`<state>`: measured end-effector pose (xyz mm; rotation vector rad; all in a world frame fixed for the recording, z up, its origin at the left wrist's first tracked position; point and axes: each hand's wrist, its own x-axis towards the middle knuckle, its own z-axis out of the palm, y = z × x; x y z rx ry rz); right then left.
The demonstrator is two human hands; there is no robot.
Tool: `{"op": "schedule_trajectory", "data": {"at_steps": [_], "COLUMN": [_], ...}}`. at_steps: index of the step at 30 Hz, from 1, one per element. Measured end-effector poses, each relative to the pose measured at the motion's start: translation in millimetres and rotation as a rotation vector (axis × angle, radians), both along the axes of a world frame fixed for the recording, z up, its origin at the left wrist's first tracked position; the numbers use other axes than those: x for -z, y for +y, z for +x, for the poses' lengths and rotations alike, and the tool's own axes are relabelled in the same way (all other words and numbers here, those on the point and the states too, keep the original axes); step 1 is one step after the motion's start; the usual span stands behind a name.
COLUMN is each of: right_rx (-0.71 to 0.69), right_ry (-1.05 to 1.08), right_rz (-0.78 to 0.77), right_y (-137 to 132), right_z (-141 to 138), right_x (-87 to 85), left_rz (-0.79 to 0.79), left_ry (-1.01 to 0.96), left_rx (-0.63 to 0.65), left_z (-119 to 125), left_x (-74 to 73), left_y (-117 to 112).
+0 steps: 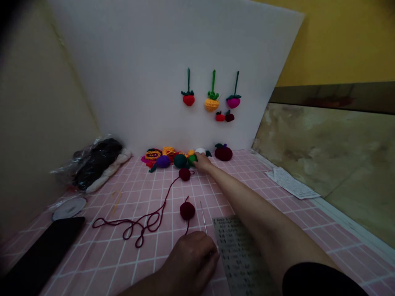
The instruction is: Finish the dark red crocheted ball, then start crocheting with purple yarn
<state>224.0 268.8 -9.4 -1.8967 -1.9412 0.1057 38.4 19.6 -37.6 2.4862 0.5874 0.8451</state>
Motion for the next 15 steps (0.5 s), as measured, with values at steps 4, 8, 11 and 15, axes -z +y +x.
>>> {"op": "schedule_trajectory", "data": {"at_steps": [4, 8, 11, 15], "right_rx": [0.001, 0.003, 0.004, 0.027], "right_ry": [0.007, 0.011, 0.008, -0.011], "right_rz": [0.0, 0.009, 0.03, 0.095], "right_y": [5.4, 6.9, 6.3, 4.3], "right_z": [2.3, 3.7, 3.5, 0.8], "right_x": [2.2, 5.2, 5.4, -1.4], "left_rz": [0.018, 0.025, 0.019, 0.018], "left_ry": [-0.012, -0.015, -0.009, -0.003], "left_rx": [0.002, 0.011, 0.01, 0.006], "left_z": [-0.1, 0.2, 0.5, 0.7], "left_x": [-0.9, 0.7, 3.1, 3.7], "left_y": [-0.8, -0.7, 0.0, 0.5]}}
